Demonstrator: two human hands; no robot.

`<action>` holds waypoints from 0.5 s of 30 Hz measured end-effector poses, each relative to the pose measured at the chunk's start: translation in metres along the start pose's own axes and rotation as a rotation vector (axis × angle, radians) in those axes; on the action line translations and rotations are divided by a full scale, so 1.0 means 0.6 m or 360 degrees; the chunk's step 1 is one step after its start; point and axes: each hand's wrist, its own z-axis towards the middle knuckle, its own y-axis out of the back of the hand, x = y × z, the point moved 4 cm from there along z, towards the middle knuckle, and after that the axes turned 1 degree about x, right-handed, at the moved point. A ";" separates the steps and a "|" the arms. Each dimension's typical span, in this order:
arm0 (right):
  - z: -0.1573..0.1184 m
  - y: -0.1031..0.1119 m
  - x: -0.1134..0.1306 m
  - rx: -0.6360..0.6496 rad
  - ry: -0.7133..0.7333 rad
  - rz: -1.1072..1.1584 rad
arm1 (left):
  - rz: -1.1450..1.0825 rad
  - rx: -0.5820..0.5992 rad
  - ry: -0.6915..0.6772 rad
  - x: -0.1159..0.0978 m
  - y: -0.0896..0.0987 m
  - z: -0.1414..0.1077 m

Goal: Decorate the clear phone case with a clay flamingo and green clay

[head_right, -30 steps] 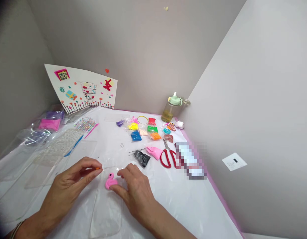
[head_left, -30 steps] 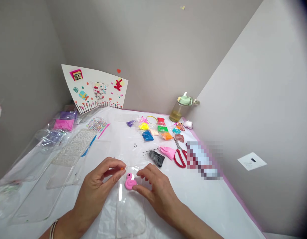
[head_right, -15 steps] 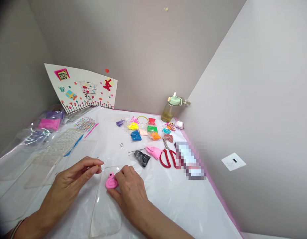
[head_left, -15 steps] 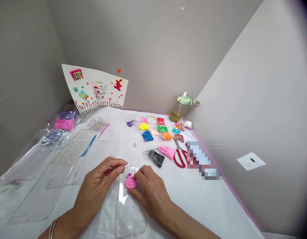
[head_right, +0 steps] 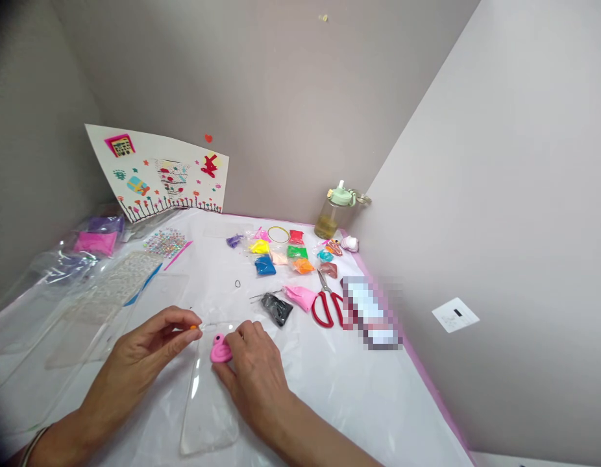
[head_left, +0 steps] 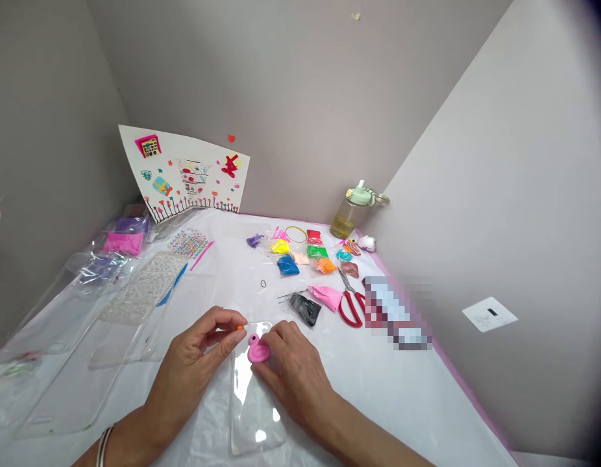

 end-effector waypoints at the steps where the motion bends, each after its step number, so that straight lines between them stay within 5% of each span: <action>1: 0.000 0.000 0.000 -0.0016 0.0008 0.0004 | -0.0001 0.0001 -0.0003 0.000 0.000 0.001; 8: 0.001 0.016 -0.002 -0.0098 -0.0071 0.0395 | 0.0000 0.0024 -0.0013 -0.001 0.001 -0.001; 15: 0.013 0.015 -0.010 0.0163 -0.0639 0.2060 | 0.0010 0.0014 -0.0017 0.004 -0.001 0.000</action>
